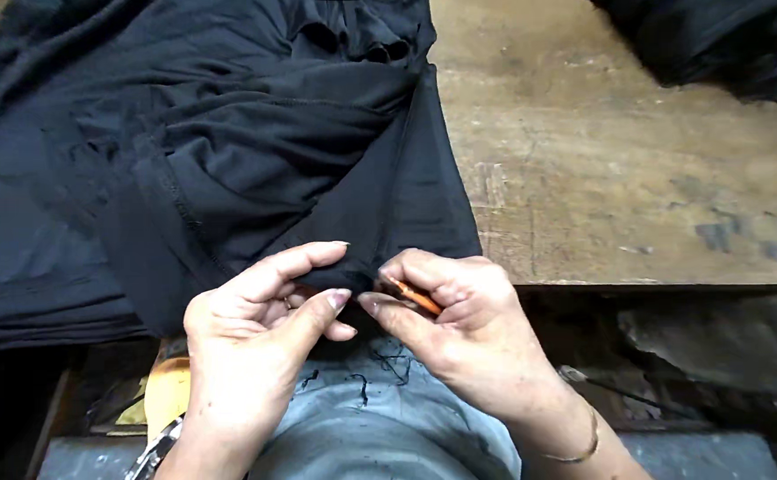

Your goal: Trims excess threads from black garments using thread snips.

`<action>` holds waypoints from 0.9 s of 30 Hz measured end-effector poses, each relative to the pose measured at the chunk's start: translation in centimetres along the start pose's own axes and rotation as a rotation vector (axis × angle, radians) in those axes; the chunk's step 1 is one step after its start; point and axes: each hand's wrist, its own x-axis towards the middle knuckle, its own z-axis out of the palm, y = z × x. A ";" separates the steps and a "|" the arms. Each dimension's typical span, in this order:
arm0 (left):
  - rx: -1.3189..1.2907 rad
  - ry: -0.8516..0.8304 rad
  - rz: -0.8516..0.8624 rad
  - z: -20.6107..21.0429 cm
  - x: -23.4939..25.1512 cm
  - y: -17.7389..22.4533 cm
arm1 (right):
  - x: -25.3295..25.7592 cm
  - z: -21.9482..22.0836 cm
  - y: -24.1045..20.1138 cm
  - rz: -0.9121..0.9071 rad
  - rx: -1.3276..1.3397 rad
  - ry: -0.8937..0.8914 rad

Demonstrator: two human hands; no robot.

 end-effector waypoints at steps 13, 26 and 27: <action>-0.155 0.054 -0.104 0.7 -0.5 -0.5 | -3.9 2.2 0.7 -0.320 0.035 -0.020; -0.099 0.044 -0.005 0.6 -0.7 -1.0 | -0.8 0.7 0.4 -0.230 -0.094 0.193; -0.105 0.045 -0.007 0.5 -0.8 -1.0 | -1.1 0.7 0.4 -0.285 -0.146 0.181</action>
